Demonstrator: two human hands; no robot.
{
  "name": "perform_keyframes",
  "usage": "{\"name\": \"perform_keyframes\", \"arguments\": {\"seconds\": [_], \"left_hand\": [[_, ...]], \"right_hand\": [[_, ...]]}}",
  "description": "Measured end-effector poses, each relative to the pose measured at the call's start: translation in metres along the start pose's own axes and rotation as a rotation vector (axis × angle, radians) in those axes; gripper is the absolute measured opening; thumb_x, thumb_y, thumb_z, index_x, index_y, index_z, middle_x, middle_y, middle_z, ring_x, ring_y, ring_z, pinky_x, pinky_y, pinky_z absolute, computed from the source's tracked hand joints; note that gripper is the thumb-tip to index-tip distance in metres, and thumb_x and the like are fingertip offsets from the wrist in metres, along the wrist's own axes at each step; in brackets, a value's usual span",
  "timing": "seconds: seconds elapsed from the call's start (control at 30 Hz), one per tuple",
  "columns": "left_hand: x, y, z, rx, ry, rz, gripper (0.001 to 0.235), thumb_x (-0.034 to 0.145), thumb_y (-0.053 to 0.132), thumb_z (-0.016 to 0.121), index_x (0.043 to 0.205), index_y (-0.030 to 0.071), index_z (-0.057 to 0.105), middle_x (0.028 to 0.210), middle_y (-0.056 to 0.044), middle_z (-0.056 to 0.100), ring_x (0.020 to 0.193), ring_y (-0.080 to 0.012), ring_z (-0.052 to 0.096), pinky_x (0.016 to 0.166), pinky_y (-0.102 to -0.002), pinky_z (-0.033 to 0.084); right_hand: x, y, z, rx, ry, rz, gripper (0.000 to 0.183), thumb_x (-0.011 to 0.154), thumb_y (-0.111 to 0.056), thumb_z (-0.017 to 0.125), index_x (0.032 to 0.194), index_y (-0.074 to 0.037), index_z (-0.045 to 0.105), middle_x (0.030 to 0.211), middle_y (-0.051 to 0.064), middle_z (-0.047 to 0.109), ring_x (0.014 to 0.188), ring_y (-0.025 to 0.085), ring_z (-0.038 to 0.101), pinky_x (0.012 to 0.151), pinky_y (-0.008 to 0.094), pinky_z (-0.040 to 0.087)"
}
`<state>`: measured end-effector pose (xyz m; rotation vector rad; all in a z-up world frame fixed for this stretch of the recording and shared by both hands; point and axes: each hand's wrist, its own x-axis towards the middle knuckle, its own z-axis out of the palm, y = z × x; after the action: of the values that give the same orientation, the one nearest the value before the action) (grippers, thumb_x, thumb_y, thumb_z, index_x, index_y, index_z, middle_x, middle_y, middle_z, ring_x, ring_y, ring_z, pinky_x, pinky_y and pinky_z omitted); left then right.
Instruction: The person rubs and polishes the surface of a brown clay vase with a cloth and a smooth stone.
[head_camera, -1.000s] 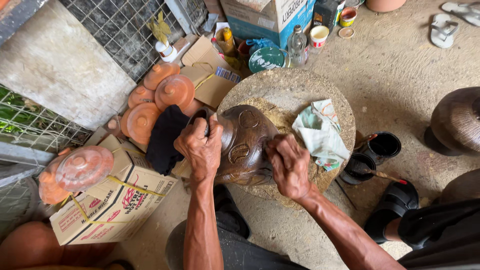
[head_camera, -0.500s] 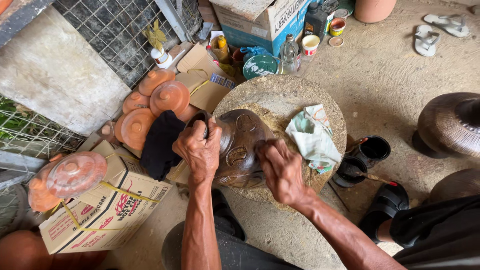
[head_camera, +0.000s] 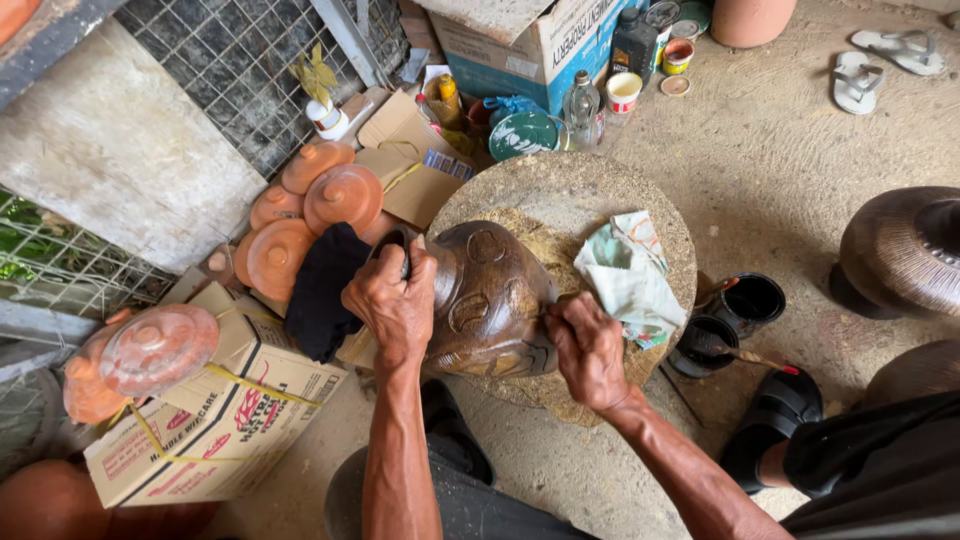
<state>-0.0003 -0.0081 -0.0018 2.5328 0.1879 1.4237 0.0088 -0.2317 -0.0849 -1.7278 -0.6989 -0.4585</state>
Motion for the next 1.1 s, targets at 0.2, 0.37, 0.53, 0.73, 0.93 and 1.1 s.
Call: {"name": "perform_keyframes", "arguments": {"seconds": [0.2, 0.37, 0.53, 0.73, 0.93, 1.1], "left_hand": [[-0.001, -0.001, -0.001, 0.046, -0.003, 0.037, 0.037, 0.088, 0.014, 0.079, 0.064, 0.003, 0.052, 0.057, -0.016, 0.05, 0.049, -0.0359, 0.049, 0.048, -0.047, 0.033], [-0.004, -0.004, -0.008, -0.033, -0.016, -0.032, 0.038, 0.09, 0.01, 0.077, 0.064, 0.002, 0.051, 0.057, -0.016, 0.05, 0.046, -0.035, 0.044, 0.047, -0.046, 0.032], [-0.005, -0.004, -0.011, -0.076, -0.012, -0.029, 0.039, 0.093, 0.009, 0.076, 0.065, 0.001, 0.049, 0.061, -0.015, 0.053, 0.048, -0.0331, 0.046, 0.049, -0.045, 0.033], [-0.007, -0.006, -0.013, -0.107, -0.02, -0.06, 0.04, 0.093, 0.007, 0.074, 0.064, 0.001, 0.047, 0.058, -0.014, 0.05, 0.045, -0.0268, 0.045, 0.049, -0.04, 0.036], [-0.011, -0.012, -0.013, -0.088, -0.009, -0.089, 0.036, 0.095, 0.006, 0.074, 0.066, 0.0, 0.052, 0.055, -0.016, 0.047, 0.044, -0.0232, 0.04, 0.049, -0.04, 0.035], [-0.011, -0.018, -0.014, -0.059, -0.019, -0.132, 0.036, 0.096, 0.006, 0.073, 0.067, -0.002, 0.054, 0.055, -0.016, 0.047, 0.045, -0.0224, 0.037, 0.048, -0.04, 0.035]], "right_hand": [[-0.007, 0.022, 0.02, -0.014, 0.019, -0.099, 0.009, 0.093, 0.006, 0.061, 0.088, 0.003, 0.067, 0.082, 0.013, 0.066, 0.069, 0.022, 0.061, 0.052, 0.033, 0.052], [-0.03, 0.062, -0.014, -0.109, -0.211, 0.263, 0.01, 0.087, 0.002, 0.065, 0.08, 0.004, 0.072, 0.066, 0.013, 0.066, 0.051, 0.021, 0.055, 0.044, 0.035, 0.042], [-0.047, 0.094, -0.052, 0.352, 0.043, 0.996, 0.02, 0.092, 0.007, 0.056, 0.086, 0.003, 0.075, 0.064, 0.012, 0.068, 0.046, 0.018, 0.047, 0.038, 0.035, 0.037], [-0.057, 0.125, -0.064, 0.799, 0.301, 1.146, 0.016, 0.098, 0.004, 0.057, 0.083, 0.007, 0.065, 0.066, 0.011, 0.063, 0.048, 0.015, 0.051, 0.041, 0.032, 0.042], [-0.064, 0.128, -0.057, 0.838, 0.329, 1.175, 0.016, 0.098, 0.003, 0.058, 0.084, 0.006, 0.065, 0.064, 0.01, 0.061, 0.048, 0.015, 0.05, 0.041, 0.031, 0.042], [-0.066, 0.115, -0.036, 0.688, 0.193, 1.132, 0.013, 0.095, -0.001, 0.062, 0.087, 0.002, 0.071, 0.068, 0.009, 0.07, 0.044, 0.014, 0.051, 0.038, 0.03, 0.044]]}}
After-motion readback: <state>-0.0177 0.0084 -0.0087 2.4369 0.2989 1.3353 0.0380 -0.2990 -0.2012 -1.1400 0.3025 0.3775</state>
